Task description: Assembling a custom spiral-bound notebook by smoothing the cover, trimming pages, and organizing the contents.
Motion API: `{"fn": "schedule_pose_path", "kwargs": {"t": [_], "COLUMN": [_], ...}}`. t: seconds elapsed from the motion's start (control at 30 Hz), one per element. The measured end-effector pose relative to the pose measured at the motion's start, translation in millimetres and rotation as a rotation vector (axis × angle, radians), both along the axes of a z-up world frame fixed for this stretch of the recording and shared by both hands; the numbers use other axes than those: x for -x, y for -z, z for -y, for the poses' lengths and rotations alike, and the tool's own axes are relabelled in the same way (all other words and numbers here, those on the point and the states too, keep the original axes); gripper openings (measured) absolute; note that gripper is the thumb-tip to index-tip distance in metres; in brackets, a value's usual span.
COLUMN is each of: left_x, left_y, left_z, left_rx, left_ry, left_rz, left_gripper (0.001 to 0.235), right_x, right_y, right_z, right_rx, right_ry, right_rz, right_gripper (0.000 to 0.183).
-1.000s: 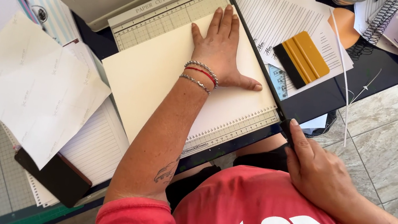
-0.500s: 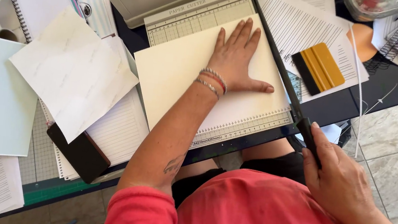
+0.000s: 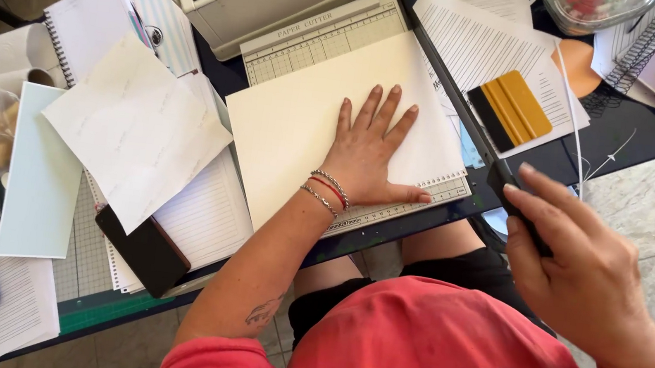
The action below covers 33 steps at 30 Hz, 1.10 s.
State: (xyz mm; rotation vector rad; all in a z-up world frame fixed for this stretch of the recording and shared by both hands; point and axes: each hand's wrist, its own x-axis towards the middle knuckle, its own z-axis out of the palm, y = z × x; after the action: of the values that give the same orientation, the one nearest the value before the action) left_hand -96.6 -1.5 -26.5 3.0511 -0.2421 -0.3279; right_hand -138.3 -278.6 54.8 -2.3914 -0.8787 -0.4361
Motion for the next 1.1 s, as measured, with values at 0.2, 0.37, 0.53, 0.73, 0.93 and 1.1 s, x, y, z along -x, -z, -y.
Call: {"fn": "schedule_pose_path", "kwargs": {"t": [0.2,0.37,0.53,0.73,0.93,1.1], "left_x": [5,13,34,81,55,-33], "left_y": [0,4,2,18,7,4], "left_z": [1,-2,1,11,34,82], "left_rx": [0.002,0.004,0.031,-0.009,0.799,2.030], "left_ry": [-0.004,0.005,-0.007,0.026,-0.106,-0.797], "left_rz": [-0.001,0.048,0.038,0.170,0.323,-0.253], "left_gripper": [0.132,0.132,0.138,0.131,0.068,0.063], "right_x": [-8,-11,-11,-7,-5,-9], "right_y": [-23,-25,-20,-21,-43,-37], "right_z": [-5,-7,-7,-3,-7,-8], "right_rx": [-0.034,-0.043,-0.087,-0.131,-0.269,-0.345], "right_ry": [-0.058,-0.079,-0.089,-0.108,-0.171,-0.194], "right_rz": [-0.006,-0.015,-0.019,-0.128,-0.227,-0.267], "right_gripper": [0.022,0.021,0.021,0.023,0.020,0.019]}}
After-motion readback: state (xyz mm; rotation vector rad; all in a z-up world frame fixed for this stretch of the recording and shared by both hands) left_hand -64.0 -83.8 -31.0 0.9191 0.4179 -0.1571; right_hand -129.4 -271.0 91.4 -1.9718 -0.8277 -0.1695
